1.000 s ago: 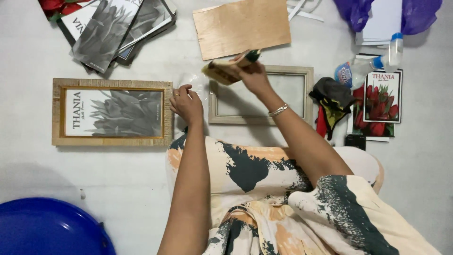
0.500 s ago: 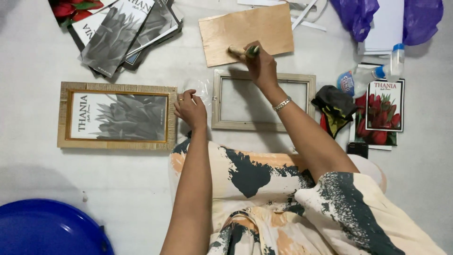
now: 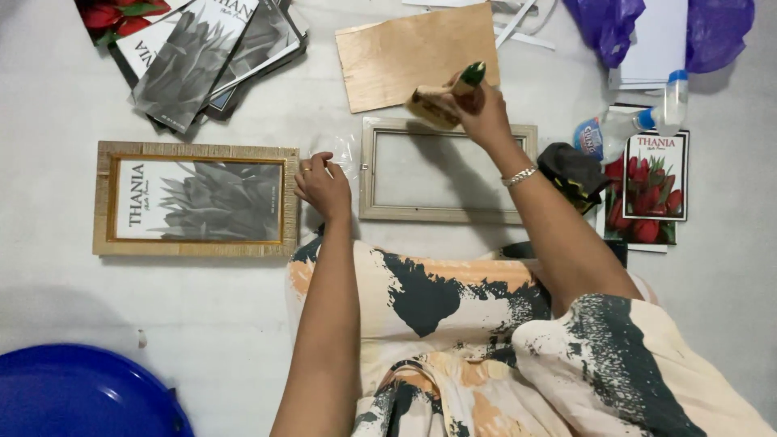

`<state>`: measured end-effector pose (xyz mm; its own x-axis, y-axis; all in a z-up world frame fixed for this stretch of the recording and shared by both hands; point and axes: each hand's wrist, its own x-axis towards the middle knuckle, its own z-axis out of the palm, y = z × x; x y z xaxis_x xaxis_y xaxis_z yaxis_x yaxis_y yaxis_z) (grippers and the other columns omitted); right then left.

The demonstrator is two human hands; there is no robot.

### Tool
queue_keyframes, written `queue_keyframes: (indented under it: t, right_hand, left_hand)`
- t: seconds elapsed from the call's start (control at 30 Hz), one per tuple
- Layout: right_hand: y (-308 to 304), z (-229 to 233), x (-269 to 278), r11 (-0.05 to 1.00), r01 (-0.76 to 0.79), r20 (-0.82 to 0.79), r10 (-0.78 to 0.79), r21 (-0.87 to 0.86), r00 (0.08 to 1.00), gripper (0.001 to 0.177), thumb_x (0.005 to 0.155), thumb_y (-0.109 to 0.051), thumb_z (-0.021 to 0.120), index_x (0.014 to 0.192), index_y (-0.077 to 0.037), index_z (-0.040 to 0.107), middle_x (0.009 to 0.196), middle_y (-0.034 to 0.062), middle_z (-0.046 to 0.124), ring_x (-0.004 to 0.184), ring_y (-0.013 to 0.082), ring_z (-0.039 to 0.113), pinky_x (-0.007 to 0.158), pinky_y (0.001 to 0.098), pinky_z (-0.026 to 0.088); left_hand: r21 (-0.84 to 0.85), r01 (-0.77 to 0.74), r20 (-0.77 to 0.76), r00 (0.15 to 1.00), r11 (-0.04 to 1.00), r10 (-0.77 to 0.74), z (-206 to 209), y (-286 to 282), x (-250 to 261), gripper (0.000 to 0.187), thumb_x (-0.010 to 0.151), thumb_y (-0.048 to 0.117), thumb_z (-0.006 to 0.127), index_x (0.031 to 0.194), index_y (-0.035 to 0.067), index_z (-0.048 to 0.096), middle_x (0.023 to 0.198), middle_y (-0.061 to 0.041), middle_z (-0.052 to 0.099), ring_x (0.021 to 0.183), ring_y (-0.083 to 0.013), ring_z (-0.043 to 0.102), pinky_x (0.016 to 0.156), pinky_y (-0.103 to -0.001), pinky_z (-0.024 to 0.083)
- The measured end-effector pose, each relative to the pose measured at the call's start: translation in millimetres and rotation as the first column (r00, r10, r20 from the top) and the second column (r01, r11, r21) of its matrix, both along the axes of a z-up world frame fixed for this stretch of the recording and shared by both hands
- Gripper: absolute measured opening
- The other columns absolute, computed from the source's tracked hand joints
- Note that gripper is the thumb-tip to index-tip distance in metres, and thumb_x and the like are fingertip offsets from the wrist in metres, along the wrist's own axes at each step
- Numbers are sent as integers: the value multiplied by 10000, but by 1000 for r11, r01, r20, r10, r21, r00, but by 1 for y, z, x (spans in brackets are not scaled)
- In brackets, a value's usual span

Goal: Cleaning a picture frame using a brush, spray cleaner, and a cloth

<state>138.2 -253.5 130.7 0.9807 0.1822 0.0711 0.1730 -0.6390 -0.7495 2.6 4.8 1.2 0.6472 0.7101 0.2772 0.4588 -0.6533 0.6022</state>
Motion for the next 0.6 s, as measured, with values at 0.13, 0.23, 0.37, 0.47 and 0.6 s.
queue_keyframes:
  t: [0.13, 0.23, 0.37, 0.47, 0.6]
  right_hand:
    - [-28, 7, -29, 944, -177, -266, 253, 277, 930, 228, 926, -195, 815, 1085, -86, 693, 1027, 124, 751, 973, 252, 716, 861, 409, 581]
    - [-43, -10, -35, 910, -261, -520, 400, 322, 755, 126, 905, -4, 742, 1006, 9, 667, 974, 122, 730, 792, 224, 686, 616, 336, 582]
    - [-61, -34, -11, 983, -119, -229, 150, 143, 962, 240, 880, -129, 842, 1061, -41, 710, 1037, 151, 755, 1043, 331, 715, 897, 479, 575]
    - [-69, -13, 1, 999, 23, 30, -24, 30, 999, 270, 950, -224, 821, 1163, -163, 665, 1050, 99, 752, 1050, 327, 716, 910, 490, 569]
    - [-79, 4, -18, 968, -50, -163, 92, 244, 982, 276, 950, -208, 822, 1159, -114, 668, 1092, 128, 739, 1040, 299, 703, 952, 470, 560]
  left_hand:
    - [16, 3, -11, 1000, 1000, -3, -3, -1, 1, 141, 832, 183, 650, 927, 286, 651, 901, 51, 583, 941, -254, 578, 918, -443, 421]
    - [23, 3, -15, 1000, 1000, -3, 1, -1, 1, 147, 838, 178, 646, 934, 290, 647, 896, 55, 586, 928, -255, 581, 917, -439, 426]
    - [-7, 17, -16, 1000, 1000, -18, -4, 1, -2, 148, 834, 157, 643, 935, 265, 656, 909, 35, 592, 940, -269, 583, 899, -449, 430]
    - [-6, 27, -9, 1000, 1000, -27, -3, 2, -2, 147, 831, 157, 645, 932, 262, 659, 906, 33, 590, 935, -272, 586, 890, -456, 432]
    - [18, 36, -39, 999, 999, -35, -4, 3, -1, 156, 829, 153, 660, 938, 264, 664, 914, 44, 589, 944, -258, 592, 881, -444, 444]
